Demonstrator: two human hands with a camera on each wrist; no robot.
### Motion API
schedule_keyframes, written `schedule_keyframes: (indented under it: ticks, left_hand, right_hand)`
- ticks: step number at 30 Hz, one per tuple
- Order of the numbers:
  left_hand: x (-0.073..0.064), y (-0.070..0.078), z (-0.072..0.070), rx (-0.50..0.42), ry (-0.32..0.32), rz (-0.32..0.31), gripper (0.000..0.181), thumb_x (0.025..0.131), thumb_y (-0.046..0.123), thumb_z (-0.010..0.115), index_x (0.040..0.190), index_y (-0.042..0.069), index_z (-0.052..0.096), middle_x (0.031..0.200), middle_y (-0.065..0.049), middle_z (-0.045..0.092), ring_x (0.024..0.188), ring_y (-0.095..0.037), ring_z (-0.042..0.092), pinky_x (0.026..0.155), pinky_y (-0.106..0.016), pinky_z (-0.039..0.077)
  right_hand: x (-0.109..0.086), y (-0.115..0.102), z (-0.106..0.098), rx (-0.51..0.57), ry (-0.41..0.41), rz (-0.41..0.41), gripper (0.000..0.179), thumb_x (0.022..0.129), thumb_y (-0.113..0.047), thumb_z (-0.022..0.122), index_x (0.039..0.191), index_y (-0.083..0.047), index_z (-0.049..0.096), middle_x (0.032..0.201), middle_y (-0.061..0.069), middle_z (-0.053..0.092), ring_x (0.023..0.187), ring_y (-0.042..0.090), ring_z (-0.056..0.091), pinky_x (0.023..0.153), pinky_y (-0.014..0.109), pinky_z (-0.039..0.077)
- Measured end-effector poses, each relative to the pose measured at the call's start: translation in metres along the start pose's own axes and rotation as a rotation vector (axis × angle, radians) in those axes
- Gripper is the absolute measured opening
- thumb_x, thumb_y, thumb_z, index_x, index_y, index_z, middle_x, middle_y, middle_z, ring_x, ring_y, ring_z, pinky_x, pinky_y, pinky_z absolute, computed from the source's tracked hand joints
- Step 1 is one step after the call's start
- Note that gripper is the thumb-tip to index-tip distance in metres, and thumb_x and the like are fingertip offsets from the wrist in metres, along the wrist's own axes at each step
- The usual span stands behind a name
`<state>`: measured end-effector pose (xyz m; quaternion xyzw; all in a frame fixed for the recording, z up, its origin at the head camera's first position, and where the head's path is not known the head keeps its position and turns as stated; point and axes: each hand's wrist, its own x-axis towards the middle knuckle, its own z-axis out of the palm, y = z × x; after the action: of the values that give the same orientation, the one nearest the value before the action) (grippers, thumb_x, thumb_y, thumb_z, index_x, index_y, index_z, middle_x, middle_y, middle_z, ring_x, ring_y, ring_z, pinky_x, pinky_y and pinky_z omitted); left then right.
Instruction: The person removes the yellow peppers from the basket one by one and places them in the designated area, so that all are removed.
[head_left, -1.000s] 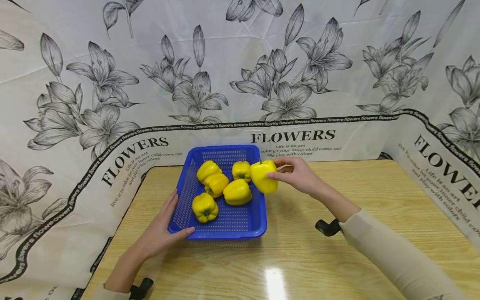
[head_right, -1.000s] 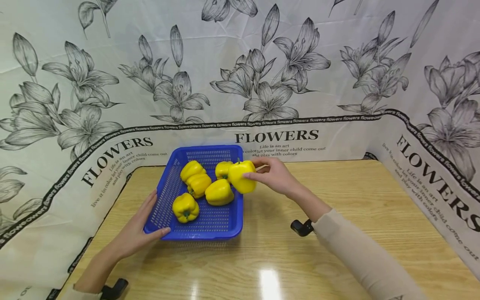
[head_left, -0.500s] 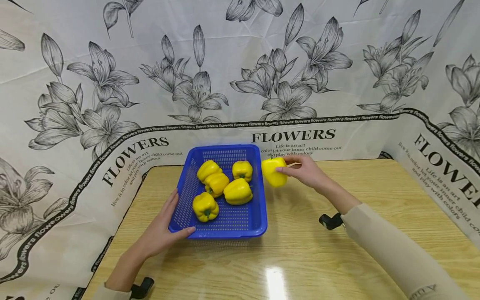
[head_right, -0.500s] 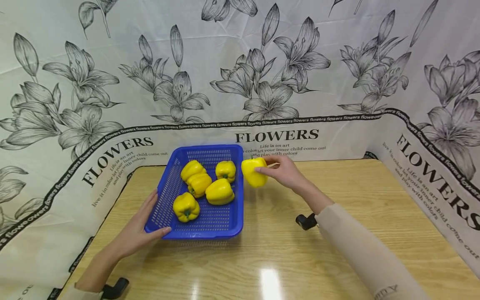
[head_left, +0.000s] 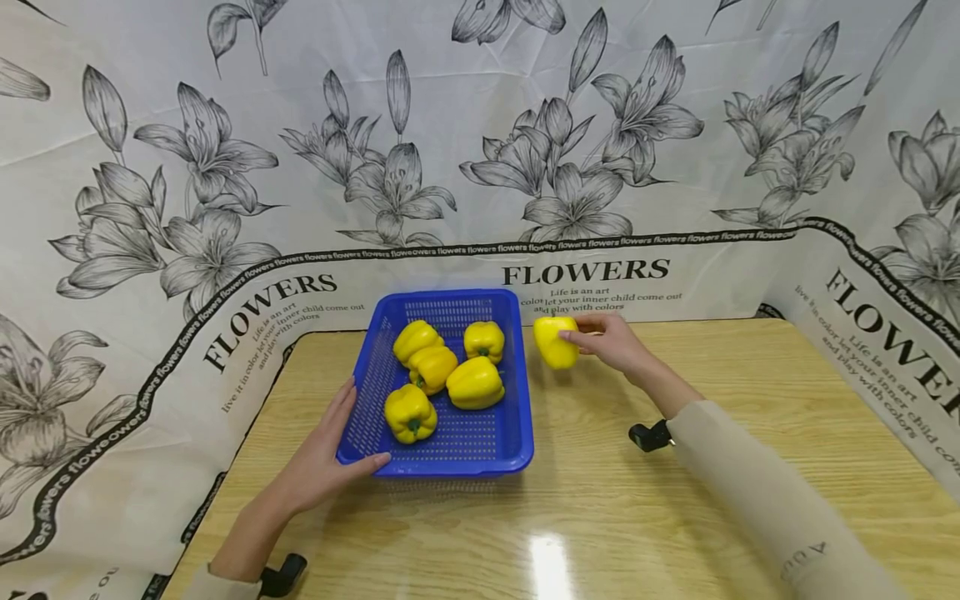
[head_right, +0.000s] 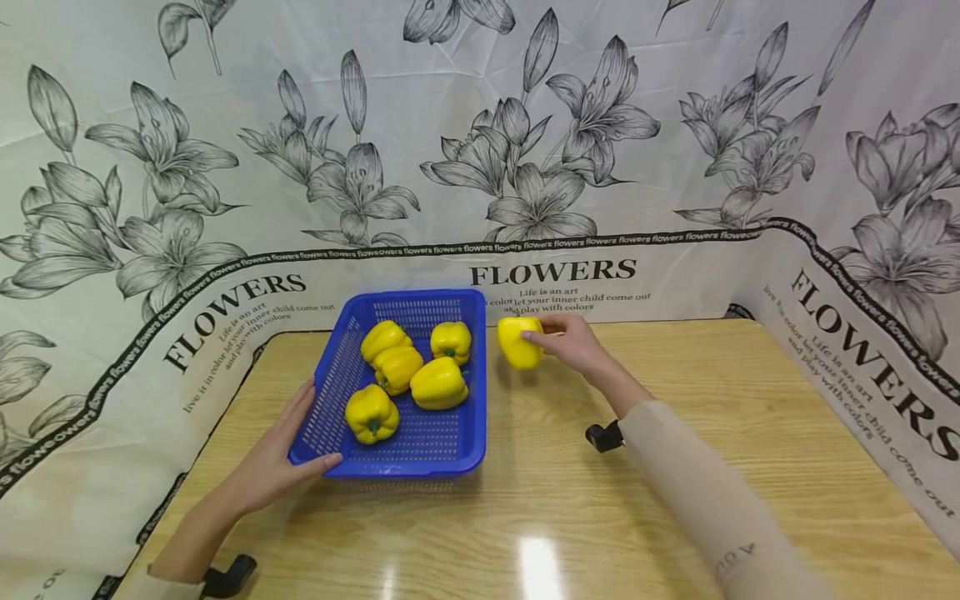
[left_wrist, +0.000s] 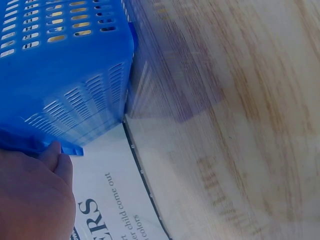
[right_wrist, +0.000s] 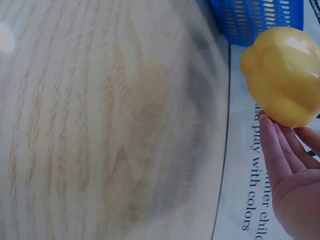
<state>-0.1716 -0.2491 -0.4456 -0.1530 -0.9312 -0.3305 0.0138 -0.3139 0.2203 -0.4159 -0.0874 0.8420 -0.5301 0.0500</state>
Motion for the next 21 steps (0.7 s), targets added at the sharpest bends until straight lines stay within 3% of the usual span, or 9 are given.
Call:
schedule_keyframes:
  ticks: [13, 21]
  left_hand:
    - [-0.001, 0.001, 0.0, 0.0, -0.005, -0.01, 0.114, 0.086, 0.06, 0.074, 0.166, 0.011, 0.009, 0.173, -0.006, 0.001, 0.154, -0.043, 0.014, 0.116, -0.07, 0.022]
    - [-0.001, 0.0, 0.0, -0.003, -0.002, -0.017, 0.114, 0.086, 0.061, 0.074, 0.166, 0.011, 0.009, 0.173, -0.005, 0.001, 0.155, -0.042, 0.013, 0.116, -0.07, 0.022]
  right_hand:
    - [0.018, 0.027, 0.01, 0.061, 0.028, 0.094, 0.072, 0.103, -0.034, 0.064, 0.151, 0.012, 0.037, 0.146, 0.035, 0.047, 0.124, 0.044, 0.059, 0.101, 0.046, 0.053]
    - [0.025, 0.034, 0.012, 0.082, -0.015, 0.119, 0.072, 0.108, -0.033, 0.054, 0.158, 0.009, 0.023, 0.153, 0.037, 0.038, 0.129, 0.043, 0.055, 0.105, 0.047, 0.05]
